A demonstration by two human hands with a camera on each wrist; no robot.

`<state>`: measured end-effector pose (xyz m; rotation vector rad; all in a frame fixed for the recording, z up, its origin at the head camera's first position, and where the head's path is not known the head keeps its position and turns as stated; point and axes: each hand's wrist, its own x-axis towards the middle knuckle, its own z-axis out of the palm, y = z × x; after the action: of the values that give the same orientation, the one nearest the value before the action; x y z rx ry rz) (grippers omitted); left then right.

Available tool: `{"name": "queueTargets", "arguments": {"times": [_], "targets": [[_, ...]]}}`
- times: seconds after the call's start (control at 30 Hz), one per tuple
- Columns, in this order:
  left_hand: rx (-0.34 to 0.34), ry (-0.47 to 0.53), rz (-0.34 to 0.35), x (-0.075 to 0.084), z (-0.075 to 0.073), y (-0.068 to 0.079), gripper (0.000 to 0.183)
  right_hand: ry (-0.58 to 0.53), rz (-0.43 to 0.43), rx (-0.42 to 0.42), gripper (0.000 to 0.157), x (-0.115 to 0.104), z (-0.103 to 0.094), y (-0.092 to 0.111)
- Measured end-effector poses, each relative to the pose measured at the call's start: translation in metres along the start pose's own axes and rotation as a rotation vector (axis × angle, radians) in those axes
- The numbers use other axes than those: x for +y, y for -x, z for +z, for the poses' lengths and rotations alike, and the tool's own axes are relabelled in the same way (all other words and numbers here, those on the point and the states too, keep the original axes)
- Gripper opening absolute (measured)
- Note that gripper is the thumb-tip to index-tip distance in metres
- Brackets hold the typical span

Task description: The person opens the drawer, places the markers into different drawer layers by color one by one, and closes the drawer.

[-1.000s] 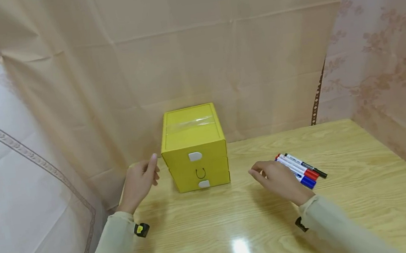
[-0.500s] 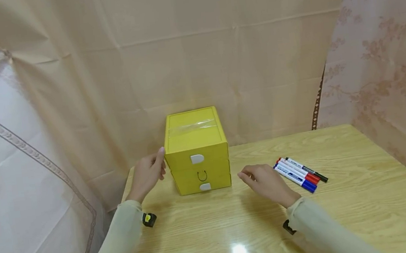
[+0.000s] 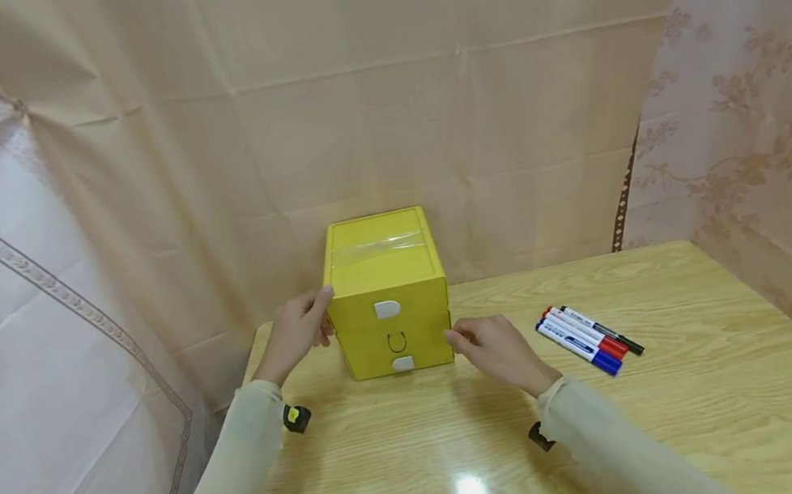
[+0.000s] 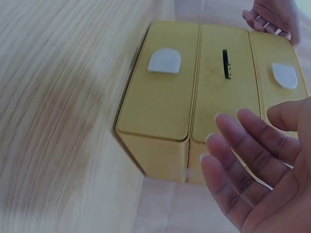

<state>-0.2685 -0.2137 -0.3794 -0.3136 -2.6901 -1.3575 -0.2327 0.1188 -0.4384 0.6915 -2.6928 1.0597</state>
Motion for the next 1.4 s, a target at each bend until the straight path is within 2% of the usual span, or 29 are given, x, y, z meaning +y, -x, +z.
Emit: {"name": "queueTargets", "arguments": {"times": [0.2, 0.6, 1.0, 1.23, 1.4], "targets": [[-0.033, 0.038, 0.001, 0.002, -0.001, 0.000, 0.061, -0.107, 0.025, -0.028, 0.031, -0.010, 0.007, -0.010], [-0.030, 0.031, -0.010, 0.000, -0.001, 0.001, 0.062, -0.327, 0.118, -0.036, 0.043, -0.032, 0.024, -0.028], [-0.047, 0.052, -0.036, -0.001, -0.003, -0.002, 0.067, -0.418, 0.186, -0.029, 0.053, -0.046, 0.032, -0.040], [-0.051, 0.054, -0.046, -0.001, -0.003, -0.001, 0.066, -0.533, 0.220, -0.033, 0.053, -0.053, 0.037, -0.045], [-0.051, 0.052, -0.048, -0.001, -0.003, -0.002, 0.066, -0.634, 0.278, -0.064, 0.063, -0.059, 0.035, -0.048]]}}
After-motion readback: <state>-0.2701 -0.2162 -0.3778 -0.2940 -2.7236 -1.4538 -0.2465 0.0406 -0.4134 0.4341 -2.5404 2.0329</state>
